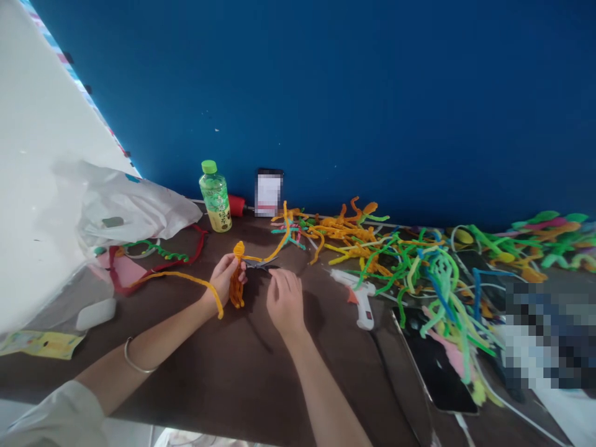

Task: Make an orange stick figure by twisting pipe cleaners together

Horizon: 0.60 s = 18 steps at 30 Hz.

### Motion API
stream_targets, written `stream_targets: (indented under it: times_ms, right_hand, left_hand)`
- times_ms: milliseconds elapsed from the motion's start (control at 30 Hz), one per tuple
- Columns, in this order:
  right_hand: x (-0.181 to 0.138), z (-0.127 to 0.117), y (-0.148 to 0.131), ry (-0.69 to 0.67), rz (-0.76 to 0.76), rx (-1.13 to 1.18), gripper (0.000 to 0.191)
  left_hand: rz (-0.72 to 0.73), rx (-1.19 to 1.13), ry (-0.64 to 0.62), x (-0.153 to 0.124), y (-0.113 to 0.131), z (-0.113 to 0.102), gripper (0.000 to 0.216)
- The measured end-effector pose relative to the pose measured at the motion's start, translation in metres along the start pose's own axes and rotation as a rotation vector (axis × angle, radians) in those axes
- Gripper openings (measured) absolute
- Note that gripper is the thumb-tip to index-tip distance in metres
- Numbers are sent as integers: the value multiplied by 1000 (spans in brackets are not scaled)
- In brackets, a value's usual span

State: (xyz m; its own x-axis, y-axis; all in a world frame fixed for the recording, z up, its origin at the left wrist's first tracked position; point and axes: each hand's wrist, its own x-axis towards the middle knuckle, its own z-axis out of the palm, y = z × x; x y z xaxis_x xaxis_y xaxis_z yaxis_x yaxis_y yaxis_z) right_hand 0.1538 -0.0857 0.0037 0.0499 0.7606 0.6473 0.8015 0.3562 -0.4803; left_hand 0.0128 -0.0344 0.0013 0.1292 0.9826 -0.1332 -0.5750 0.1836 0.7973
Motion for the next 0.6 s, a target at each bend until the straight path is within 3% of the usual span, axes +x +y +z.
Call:
stream_targets:
  times_ms: [133, 300, 600]
  right_hand:
    - [-1, 1, -4, 77, 257, 240, 13]
    - [4, 0, -8, 36, 569, 670, 26]
    - [4, 4, 3, 133, 749, 927, 29]
  left_hand:
    - [6, 25, -43, -1, 0, 1, 37]
    - [2, 80, -87, -5, -1, 4, 37]
    - [12, 173, -163, -7, -5, 2, 36]
